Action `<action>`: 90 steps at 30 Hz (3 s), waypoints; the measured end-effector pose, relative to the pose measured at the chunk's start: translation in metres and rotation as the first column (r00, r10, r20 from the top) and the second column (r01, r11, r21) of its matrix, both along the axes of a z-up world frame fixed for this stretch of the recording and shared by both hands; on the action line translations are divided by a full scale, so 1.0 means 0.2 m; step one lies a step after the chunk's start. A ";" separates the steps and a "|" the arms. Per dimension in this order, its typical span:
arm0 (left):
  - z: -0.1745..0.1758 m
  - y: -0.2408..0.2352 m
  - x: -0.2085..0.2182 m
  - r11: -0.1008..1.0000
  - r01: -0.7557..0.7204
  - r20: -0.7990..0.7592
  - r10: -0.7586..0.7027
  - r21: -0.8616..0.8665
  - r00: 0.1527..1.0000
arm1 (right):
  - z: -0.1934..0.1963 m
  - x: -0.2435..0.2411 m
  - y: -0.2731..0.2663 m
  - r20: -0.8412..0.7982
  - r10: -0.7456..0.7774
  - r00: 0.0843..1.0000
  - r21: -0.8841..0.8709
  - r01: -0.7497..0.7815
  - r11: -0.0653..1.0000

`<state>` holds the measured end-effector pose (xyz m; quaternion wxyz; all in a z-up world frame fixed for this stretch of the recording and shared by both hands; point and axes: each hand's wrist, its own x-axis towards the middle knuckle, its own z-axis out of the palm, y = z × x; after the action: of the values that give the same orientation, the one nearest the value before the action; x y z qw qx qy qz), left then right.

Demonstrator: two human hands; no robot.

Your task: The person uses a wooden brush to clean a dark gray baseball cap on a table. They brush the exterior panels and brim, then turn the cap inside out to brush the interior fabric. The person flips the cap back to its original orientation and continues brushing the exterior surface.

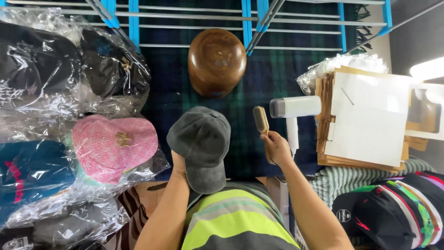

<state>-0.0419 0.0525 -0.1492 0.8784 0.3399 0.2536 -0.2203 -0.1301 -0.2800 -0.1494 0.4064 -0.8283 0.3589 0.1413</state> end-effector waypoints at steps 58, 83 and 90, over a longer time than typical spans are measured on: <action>0.49 -0.27 0.56 0.902 0.124 0.055 -0.161 0.412 0.985 | 0.68 0.63 0.54 0.028 -0.480 0.877 0.496 0.405 0.768; 0.05 -0.11 0.02 0.861 0.134 -0.040 -0.131 0.490 0.991 | 0.07 0.10 0.44 0.148 -0.602 0.785 0.910 0.131 0.394; -0.17 -0.10 0.00 0.779 0.096 0.030 -0.146 0.619 0.989 | -0.16 0.07 0.44 0.121 -0.591 0.797 0.875 0.196 0.443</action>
<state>-0.0417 0.0321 -0.1829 0.7128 0.6312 0.2555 -0.1682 -0.1165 -0.1922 -0.1822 0.8332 -0.4346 0.3418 0.0139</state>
